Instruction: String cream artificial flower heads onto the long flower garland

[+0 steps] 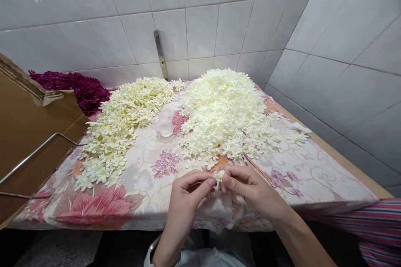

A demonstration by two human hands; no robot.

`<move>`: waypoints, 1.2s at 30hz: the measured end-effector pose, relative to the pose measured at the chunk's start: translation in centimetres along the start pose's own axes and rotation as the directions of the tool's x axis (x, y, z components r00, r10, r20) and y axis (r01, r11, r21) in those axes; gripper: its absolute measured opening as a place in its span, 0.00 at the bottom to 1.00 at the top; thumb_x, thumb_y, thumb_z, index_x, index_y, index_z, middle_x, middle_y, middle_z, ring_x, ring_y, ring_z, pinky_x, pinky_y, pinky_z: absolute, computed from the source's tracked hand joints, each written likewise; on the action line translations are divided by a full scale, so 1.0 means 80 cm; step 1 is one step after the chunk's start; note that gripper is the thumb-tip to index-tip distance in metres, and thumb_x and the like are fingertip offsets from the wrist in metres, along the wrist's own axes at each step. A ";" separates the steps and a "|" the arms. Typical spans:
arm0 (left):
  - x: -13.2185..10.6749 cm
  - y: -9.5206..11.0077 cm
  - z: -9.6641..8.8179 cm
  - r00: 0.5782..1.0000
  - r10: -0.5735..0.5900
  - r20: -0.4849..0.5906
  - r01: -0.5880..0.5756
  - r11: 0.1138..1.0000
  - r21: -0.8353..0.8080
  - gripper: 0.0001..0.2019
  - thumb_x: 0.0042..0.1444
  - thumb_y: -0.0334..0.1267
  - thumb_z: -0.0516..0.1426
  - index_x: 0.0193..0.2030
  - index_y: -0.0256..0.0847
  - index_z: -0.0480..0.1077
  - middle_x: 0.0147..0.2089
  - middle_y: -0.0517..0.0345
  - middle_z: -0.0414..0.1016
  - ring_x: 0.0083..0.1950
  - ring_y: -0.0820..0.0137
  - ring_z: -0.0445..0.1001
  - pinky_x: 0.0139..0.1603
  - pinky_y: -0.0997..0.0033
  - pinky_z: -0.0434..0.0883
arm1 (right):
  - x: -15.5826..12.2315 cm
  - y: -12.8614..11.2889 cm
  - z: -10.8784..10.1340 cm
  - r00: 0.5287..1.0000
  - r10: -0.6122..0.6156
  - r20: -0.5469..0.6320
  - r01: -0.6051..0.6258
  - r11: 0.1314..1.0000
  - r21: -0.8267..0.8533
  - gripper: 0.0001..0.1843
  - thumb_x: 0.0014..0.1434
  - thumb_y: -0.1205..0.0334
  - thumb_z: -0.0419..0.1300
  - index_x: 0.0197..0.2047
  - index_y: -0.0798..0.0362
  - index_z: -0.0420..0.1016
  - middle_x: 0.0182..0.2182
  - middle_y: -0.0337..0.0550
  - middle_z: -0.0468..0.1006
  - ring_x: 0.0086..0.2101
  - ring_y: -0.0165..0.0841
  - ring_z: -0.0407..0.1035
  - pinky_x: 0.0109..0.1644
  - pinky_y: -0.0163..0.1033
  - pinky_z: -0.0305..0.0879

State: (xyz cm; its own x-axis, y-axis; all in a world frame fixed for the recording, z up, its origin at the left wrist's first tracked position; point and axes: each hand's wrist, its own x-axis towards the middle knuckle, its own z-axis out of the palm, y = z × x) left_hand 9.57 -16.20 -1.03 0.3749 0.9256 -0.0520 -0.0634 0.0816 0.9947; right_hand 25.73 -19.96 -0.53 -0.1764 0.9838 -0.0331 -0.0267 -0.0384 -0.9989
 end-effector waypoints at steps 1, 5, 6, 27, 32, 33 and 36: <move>0.000 0.000 0.000 1.000 -0.021 0.001 0.021 1.000 -0.017 0.07 0.49 0.38 0.62 0.27 0.37 0.77 0.29 0.55 0.78 0.33 0.68 0.75 0.35 0.74 0.72 | 0.000 -0.001 0.000 1.000 -0.004 -0.003 0.004 0.999 -0.032 0.19 0.59 0.49 0.54 0.25 0.54 0.66 0.22 0.35 0.62 0.24 0.26 0.58 0.28 0.31 0.56; -0.001 0.007 0.000 0.997 -0.047 0.065 0.046 0.999 0.004 0.07 0.47 0.39 0.63 0.30 0.37 0.75 0.31 0.56 0.77 0.33 0.69 0.75 0.34 0.74 0.72 | 0.000 -0.005 0.001 1.000 0.000 0.006 0.001 0.987 -0.161 0.18 0.61 0.50 0.52 0.25 0.54 0.63 0.23 0.35 0.60 0.26 0.27 0.57 0.29 0.31 0.56; -0.001 0.009 0.000 0.995 -0.050 0.084 0.048 0.998 0.029 0.07 0.46 0.39 0.63 0.30 0.37 0.75 0.31 0.56 0.77 0.33 0.69 0.75 0.34 0.75 0.72 | 0.001 -0.006 0.002 1.000 0.012 0.021 -0.008 0.985 -0.174 0.18 0.60 0.49 0.53 0.25 0.53 0.64 0.23 0.35 0.60 0.26 0.27 0.57 0.28 0.31 0.55; -0.002 -0.009 0.012 0.823 0.558 -0.103 -0.453 0.755 0.474 0.08 0.52 0.30 0.58 0.36 0.44 0.77 0.38 0.55 0.75 0.40 0.69 0.75 0.40 0.74 0.75 | 0.002 -0.016 0.027 0.959 -0.106 -0.262 -0.020 0.899 -0.437 0.18 0.61 0.51 0.50 0.28 0.53 0.69 0.22 0.38 0.70 0.26 0.29 0.66 0.28 0.33 0.61; -0.008 -0.011 0.007 0.895 0.434 -0.105 -0.371 0.853 0.368 0.11 0.54 0.32 0.58 0.44 0.42 0.74 0.46 0.52 0.74 0.48 0.66 0.74 0.46 0.68 0.75 | 0.003 -0.010 0.024 0.931 -0.072 -0.357 -0.024 0.966 -0.256 0.12 0.59 0.56 0.52 0.30 0.54 0.69 0.25 0.39 0.71 0.26 0.29 0.66 0.27 0.32 0.61; -0.008 -0.009 0.007 0.908 0.407 -0.105 -0.349 0.870 0.349 0.09 0.54 0.33 0.58 0.43 0.41 0.74 0.46 0.52 0.74 0.48 0.65 0.74 0.46 0.68 0.75 | 0.002 -0.008 0.022 0.932 -0.056 -0.359 -0.028 0.974 -0.226 0.10 0.58 0.57 0.53 0.31 0.54 0.69 0.25 0.38 0.71 0.25 0.29 0.66 0.27 0.32 0.61; -0.009 -0.005 0.009 0.930 0.354 -0.096 -0.311 0.899 0.307 0.08 0.52 0.35 0.60 0.40 0.41 0.75 0.42 0.54 0.75 0.44 0.67 0.75 0.44 0.71 0.75 | 0.000 -0.004 0.023 0.933 -0.031 -0.359 -0.045 0.978 -0.202 0.05 0.54 0.62 0.55 0.33 0.53 0.68 0.25 0.36 0.69 0.23 0.27 0.63 0.26 0.32 0.60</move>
State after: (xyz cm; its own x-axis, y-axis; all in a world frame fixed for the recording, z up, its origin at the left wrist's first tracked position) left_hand 10.00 -17.14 -1.34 0.2377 0.9254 0.2951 0.1109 -0.3277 0.9382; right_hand 23.90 -20.24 -0.11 0.1897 0.9818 -0.0113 0.1806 -0.0462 -0.9825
